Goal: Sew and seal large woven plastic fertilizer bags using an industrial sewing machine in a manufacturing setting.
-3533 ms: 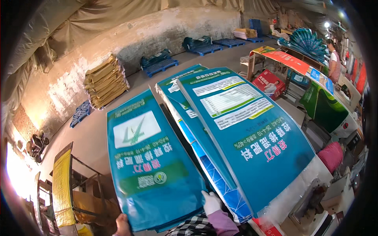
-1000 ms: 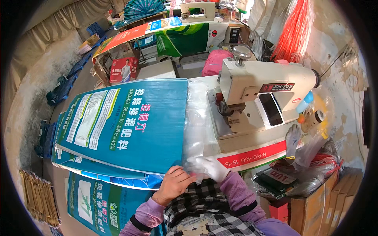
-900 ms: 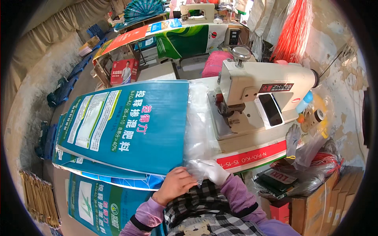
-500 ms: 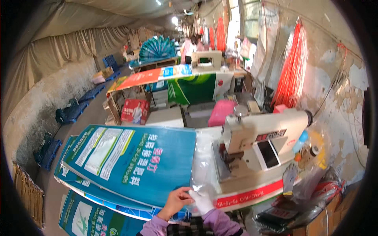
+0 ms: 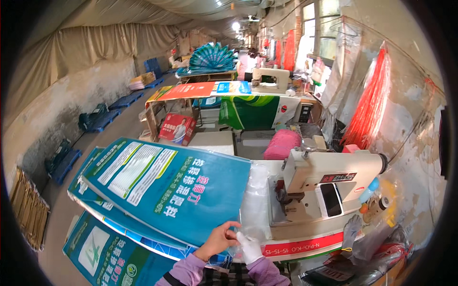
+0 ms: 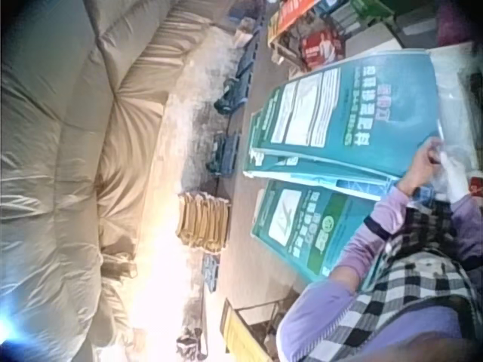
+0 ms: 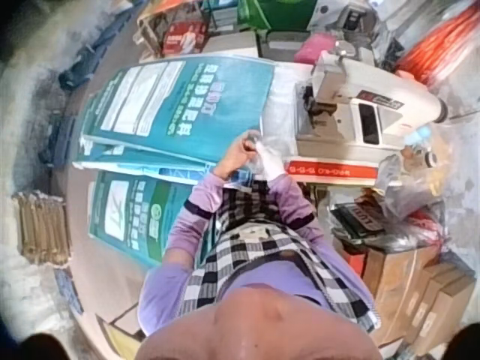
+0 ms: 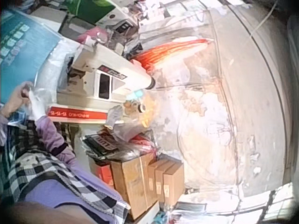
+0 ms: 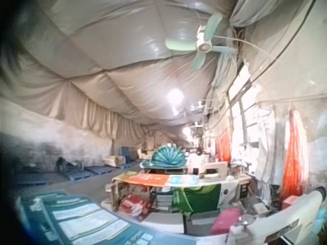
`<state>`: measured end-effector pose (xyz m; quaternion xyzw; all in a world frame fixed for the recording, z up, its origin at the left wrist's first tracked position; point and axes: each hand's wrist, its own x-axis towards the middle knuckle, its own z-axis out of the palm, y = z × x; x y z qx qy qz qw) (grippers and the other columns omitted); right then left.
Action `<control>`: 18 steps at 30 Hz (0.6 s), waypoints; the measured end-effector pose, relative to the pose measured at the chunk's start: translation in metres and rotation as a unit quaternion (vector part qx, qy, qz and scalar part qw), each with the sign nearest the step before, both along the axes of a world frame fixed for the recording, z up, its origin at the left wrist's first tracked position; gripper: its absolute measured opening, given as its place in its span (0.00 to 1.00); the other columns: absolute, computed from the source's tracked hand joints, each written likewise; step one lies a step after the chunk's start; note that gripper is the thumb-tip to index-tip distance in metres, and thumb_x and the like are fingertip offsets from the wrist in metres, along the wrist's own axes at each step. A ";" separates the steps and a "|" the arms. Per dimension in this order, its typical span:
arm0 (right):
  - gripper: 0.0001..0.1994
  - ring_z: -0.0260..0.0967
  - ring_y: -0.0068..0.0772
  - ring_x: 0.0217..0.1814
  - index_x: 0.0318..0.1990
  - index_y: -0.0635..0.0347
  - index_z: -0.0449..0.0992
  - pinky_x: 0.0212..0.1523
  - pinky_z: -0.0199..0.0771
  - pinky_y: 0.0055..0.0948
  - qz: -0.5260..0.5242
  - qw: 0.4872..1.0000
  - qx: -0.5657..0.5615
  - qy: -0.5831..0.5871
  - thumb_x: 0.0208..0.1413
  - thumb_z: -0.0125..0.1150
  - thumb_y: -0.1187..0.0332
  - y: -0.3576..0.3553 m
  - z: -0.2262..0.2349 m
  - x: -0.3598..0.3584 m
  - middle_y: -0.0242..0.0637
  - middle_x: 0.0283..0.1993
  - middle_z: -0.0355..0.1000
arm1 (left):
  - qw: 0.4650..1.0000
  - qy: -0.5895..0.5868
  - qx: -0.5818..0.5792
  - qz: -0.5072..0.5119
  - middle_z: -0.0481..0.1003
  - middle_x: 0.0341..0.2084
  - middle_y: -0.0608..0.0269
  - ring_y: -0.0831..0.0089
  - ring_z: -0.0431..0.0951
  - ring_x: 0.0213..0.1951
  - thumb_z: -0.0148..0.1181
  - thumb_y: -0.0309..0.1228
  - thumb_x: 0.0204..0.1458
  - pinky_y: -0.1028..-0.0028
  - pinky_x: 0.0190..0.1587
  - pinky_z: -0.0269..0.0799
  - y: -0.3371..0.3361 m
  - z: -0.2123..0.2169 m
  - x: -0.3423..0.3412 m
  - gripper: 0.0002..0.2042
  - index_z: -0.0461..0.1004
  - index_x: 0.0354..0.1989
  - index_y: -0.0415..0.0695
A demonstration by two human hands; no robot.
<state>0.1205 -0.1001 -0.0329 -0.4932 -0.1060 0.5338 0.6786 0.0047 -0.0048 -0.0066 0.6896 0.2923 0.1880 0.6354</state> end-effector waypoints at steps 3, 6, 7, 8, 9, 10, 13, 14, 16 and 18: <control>0.19 0.64 0.21 0.19 0.30 0.62 0.80 0.23 0.64 0.24 0.012 0.974 -0.047 -0.222 0.65 0.56 0.56 -0.005 0.008 0.000 0.30 0.22 0.71 | 0.991 -0.100 -0.086 0.037 0.80 0.32 0.65 0.78 0.78 0.36 0.67 0.15 0.47 0.76 0.41 0.75 0.009 0.001 -0.004 0.27 0.67 0.56 0.42; 0.21 0.64 0.20 0.22 0.30 0.62 0.81 0.24 0.63 0.23 0.047 0.968 -0.082 -0.232 0.66 0.51 0.55 -0.011 0.006 0.012 0.30 0.24 0.72 | 0.973 -0.157 -0.116 0.125 0.80 0.33 0.65 0.74 0.78 0.36 0.67 0.16 0.48 0.73 0.42 0.76 0.013 0.004 -0.003 0.31 0.62 0.61 0.44; 0.21 0.67 0.19 0.28 0.32 0.62 0.82 0.27 0.66 0.22 0.072 0.962 0.007 -0.264 0.66 0.49 0.56 -0.012 0.002 0.015 0.30 0.26 0.73 | 0.985 -0.143 -0.061 0.080 0.80 0.34 0.64 0.74 0.79 0.37 0.67 0.17 0.48 0.74 0.43 0.76 0.012 0.005 -0.001 0.30 0.63 0.61 0.43; 0.16 0.69 0.18 0.32 0.38 0.63 0.82 0.31 0.69 0.23 0.095 0.935 0.041 -0.339 0.65 0.52 0.61 -0.013 -0.001 0.020 0.30 0.29 0.74 | 0.993 -0.110 -0.007 0.048 0.80 0.35 0.63 0.74 0.79 0.37 0.67 0.17 0.49 0.74 0.44 0.76 0.009 0.005 0.000 0.30 0.64 0.61 0.43; 0.12 0.71 0.20 0.34 0.42 0.64 0.80 0.33 0.71 0.23 0.090 0.982 0.035 -0.165 0.62 0.55 0.65 -0.012 -0.006 0.020 0.30 0.32 0.75 | 0.996 -0.085 0.023 0.010 0.80 0.33 0.62 0.73 0.79 0.36 0.69 0.20 0.48 0.73 0.42 0.76 0.007 0.005 0.001 0.31 0.64 0.61 0.44; 0.11 0.73 0.22 0.35 0.44 0.65 0.79 0.35 0.72 0.23 0.115 0.980 -0.003 -0.161 0.60 0.56 0.68 -0.012 -0.010 0.024 0.32 0.35 0.76 | 0.998 -0.031 0.040 -0.047 0.80 0.32 0.62 0.73 0.79 0.34 0.71 0.23 0.48 0.73 0.41 0.75 0.003 0.005 0.002 0.32 0.64 0.62 0.45; 0.13 0.74 0.27 0.38 0.46 0.66 0.77 0.36 0.74 0.26 0.155 0.875 0.107 -0.447 0.63 0.56 0.64 -0.004 -0.019 0.019 0.36 0.40 0.75 | 0.994 0.005 0.107 0.011 0.79 0.28 0.61 0.74 0.79 0.31 0.72 0.24 0.45 0.72 0.38 0.74 -0.003 0.002 0.005 0.34 0.64 0.62 0.47; 0.16 0.74 0.28 0.38 0.48 0.67 0.76 0.37 0.74 0.27 0.122 0.971 0.069 -0.193 0.65 0.55 0.62 -0.001 -0.021 0.015 0.36 0.42 0.75 | 0.993 0.011 0.112 -0.026 0.79 0.27 0.61 0.74 0.78 0.31 0.71 0.23 0.44 0.72 0.36 0.74 -0.002 0.001 0.005 0.33 0.65 0.61 0.48; 0.18 0.74 0.29 0.39 0.50 0.68 0.74 0.37 0.75 0.28 0.088 0.993 0.011 0.074 0.66 0.54 0.60 0.004 -0.023 0.006 0.37 0.44 0.75 | 0.992 0.017 0.112 -0.056 0.78 0.25 0.61 0.74 0.78 0.30 0.70 0.22 0.43 0.71 0.35 0.73 -0.001 0.001 0.006 0.32 0.65 0.60 0.48; 0.22 0.74 0.30 0.42 0.53 0.69 0.72 0.37 0.74 0.28 -0.016 1.000 0.007 -0.004 0.67 0.53 0.55 0.006 -0.024 0.000 0.38 0.47 0.74 | 0.995 -0.006 0.074 -0.065 0.77 0.24 0.62 0.74 0.78 0.30 0.68 0.20 0.42 0.73 0.35 0.73 0.002 0.001 0.007 0.30 0.65 0.56 0.47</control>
